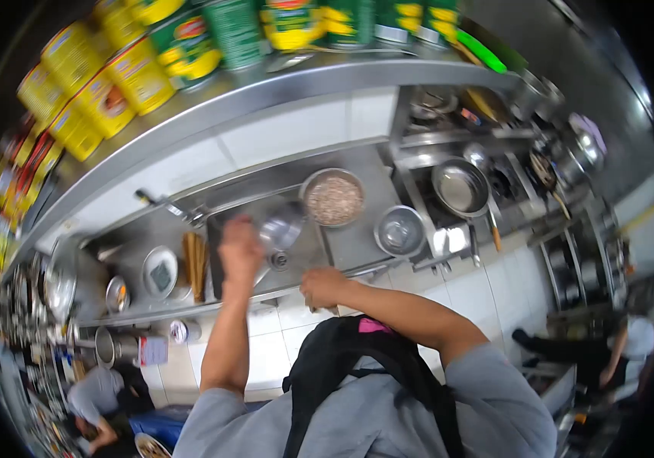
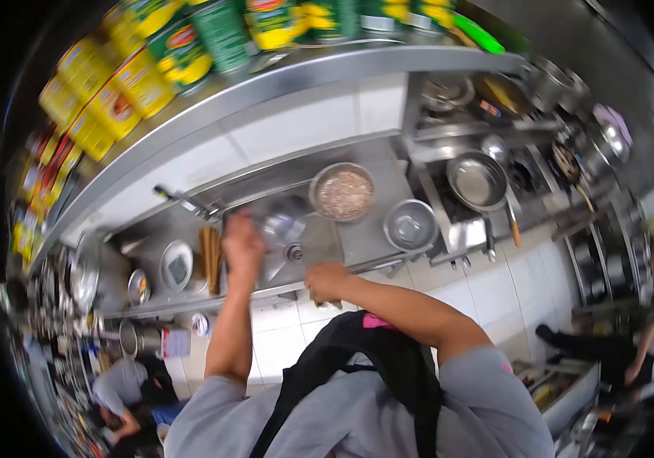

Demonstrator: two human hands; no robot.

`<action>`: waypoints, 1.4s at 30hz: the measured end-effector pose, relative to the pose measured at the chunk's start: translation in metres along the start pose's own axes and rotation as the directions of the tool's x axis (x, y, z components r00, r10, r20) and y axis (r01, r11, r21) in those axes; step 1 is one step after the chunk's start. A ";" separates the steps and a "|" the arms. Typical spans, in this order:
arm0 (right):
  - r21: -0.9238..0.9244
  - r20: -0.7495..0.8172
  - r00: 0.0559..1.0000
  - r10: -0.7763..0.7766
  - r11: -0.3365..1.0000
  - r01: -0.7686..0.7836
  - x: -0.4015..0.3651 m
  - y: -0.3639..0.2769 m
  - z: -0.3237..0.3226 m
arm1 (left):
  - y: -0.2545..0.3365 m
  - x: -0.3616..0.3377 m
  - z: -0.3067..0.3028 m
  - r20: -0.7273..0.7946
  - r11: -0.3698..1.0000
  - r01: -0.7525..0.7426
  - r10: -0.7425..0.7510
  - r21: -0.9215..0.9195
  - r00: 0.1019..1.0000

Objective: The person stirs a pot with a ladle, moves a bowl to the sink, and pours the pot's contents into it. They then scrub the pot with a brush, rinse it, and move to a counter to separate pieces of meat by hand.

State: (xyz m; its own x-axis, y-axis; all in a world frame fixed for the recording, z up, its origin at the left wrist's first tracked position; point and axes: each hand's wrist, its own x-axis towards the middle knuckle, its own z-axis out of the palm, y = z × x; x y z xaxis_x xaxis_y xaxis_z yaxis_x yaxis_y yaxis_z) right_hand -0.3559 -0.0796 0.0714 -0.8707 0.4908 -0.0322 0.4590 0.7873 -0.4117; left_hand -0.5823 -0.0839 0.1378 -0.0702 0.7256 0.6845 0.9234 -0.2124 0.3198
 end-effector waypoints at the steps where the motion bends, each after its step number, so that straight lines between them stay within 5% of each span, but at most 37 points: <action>1: 0.058 0.138 0.990 0.015 0.998 -0.023 -0.019 0.003 0.002 | -0.039 -0.001 0.013 -0.015 0.920 0.263 -0.279 -0.291 0.960; 2: 0.071 0.119 0.990 0.080 0.994 -0.089 -0.042 0.008 0.006 | -0.064 0.012 0.014 -0.255 0.951 0.154 -0.225 -0.270 0.941; 4: 0.290 -0.211 0.947 0.244 0.940 -0.178 -0.091 0.032 0.002 | -0.085 0.020 -0.014 -0.005 0.912 0.345 -0.353 0.223 0.936; 5: 0.326 -0.243 0.897 0.370 0.902 -0.284 -0.119 0.045 -0.008 | -0.125 0.001 -0.002 0.047 0.865 0.283 -0.331 0.414 0.943; 8: 0.453 -0.459 0.606 0.650 0.758 -0.470 -0.206 0.098 -0.027 | -0.167 -0.061 0.015 0.018 0.973 0.210 -0.213 0.091 0.977; 9: 0.471 -0.504 0.471 0.724 0.687 -0.554 -0.229 0.121 -0.025 | -0.128 -0.056 0.021 0.143 0.792 0.552 -0.534 -0.260 0.833; 10: 0.470 -0.547 0.362 0.755 0.634 -0.613 -0.243 0.139 -0.029 | -0.074 -0.059 0.022 0.376 0.381 0.788 -0.723 -0.484 0.580; 11: 0.473 -0.585 0.254 0.770 0.579 -0.664 -0.252 0.159 -0.035 | -0.053 -0.068 0.042 0.439 0.350 0.802 -0.696 -0.484 0.569; 13: 0.503 -0.589 0.200 0.783 0.549 -0.667 -0.259 0.208 -0.034 | -0.017 -0.079 0.081 0.567 0.357 0.833 -0.613 -0.423 0.551; 14: 0.512 -0.583 0.200 0.787 0.548 -0.662 -0.260 0.228 -0.035 | 0.004 -0.076 0.097 0.633 0.399 0.843 -0.559 -0.361 0.535; 16: 0.312 -0.671 0.225 0.707 0.544 -0.779 -0.251 0.257 -0.034 | 0.040 -0.071 0.132 0.635 0.656 0.697 -0.414 -0.289 0.652; 18: 0.261 -0.704 0.204 0.681 0.515 -0.817 -0.235 0.251 -0.056 | 0.074 -0.072 0.168 0.554 0.736 0.625 -0.417 -0.260 0.721; 20: 0.652 -0.568 0.212 0.795 0.592 -0.474 -0.221 0.239 -0.077 | 0.155 -0.026 0.158 0.664 0.673 0.683 -0.375 -0.285 0.647; 21: 0.836 -0.362 0.389 0.847 0.480 -0.266 -0.218 0.229 -0.084 | 0.168 -0.023 0.170 0.674 0.659 0.676 -0.337 -0.329 0.657; 25: 0.812 -0.171 0.616 0.769 0.465 -0.354 -0.230 0.199 -0.077 | 0.186 -0.019 0.206 0.735 0.609 0.678 -0.219 -0.411 0.642; 27: 0.866 -0.150 0.571 0.807 0.385 -0.317 -0.246 0.206 -0.064 | 0.206 0.010 0.191 0.904 0.281 0.928 -0.280 -0.244 0.322; 29: 0.920 -0.130 0.524 0.842 0.299 -0.254 -0.263 0.210 -0.059 | 0.154 0.016 0.210 0.730 0.363 0.909 -0.562 -0.205 0.389; 30: 0.959 -0.106 0.470 0.876 0.215 -0.186 -0.275 0.211 -0.058 | 0.084 -0.015 0.241 0.420 0.744 0.651 -0.549 -0.148 0.723; 31: 0.974 -0.085 0.502 0.861 0.178 -0.140 -0.287 0.213 -0.059 | 0.016 -0.046 0.272 0.024 0.887 0.407 -0.421 0.220 0.907; 32: 0.974 -0.085 0.490 0.868 0.175 -0.142 -0.293 0.213 -0.058 | 0.031 -0.030 0.255 0.240 0.605 0.796 -0.775 0.009 0.585; 33: 0.974 -0.086 0.495 0.865 0.177 -0.140 -0.298 0.213 -0.055 | 0.047 -0.012 0.240 0.509 0.125 0.990 -0.849 -0.064 0.140; 34: 0.974 -0.086 0.500 0.862 0.177 -0.138 -0.303 0.214 -0.049 | 0.044 -0.015 0.246 0.521 0.132 0.990 -0.842 -0.058 0.143; 35: 0.974 0.089 0.554 0.828 0.045 -0.224 -0.303 0.219 -0.035 | 0.037 -0.023 0.255 0.656 0.007 0.981 -0.743 -0.192 0.133; 36: 0.974 0.087 0.547 0.832 0.044 -0.221 -0.299 0.222 -0.019 | 0.030 -0.029 0.264 0.768 -0.141 0.944 -0.622 -0.299 0.151; 38: 0.953 0.243 0.782 0.574 -0.294 -0.081 -0.277 0.213 -0.001 | 0.025 -0.031 0.273 0.737 -0.116 0.943 -0.656 -0.312 0.163; 40: 0.915 0.289 0.829 0.479 -0.391 -0.094 -0.258 0.215 0.027 | 0.016 -0.031 0.263 0.690 -0.094 0.936 -0.701 -0.339 0.180; 42: 0.880 0.309 0.863 0.399 -0.464 -0.100 -0.240 0.211 0.021 | 0.006 -0.025 0.238 0.739 -0.081 0.985 -0.671 -0.155 0.061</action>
State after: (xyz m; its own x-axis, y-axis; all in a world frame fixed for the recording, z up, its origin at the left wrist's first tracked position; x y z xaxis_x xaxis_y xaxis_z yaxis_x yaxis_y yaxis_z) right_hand -0.0544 -0.0391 -0.0268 -0.6231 0.6227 -0.4733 -0.2809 -0.7429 -0.6076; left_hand -0.4846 0.0527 -0.0332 -0.3449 0.6705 -0.6569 -0.2025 0.6302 0.7496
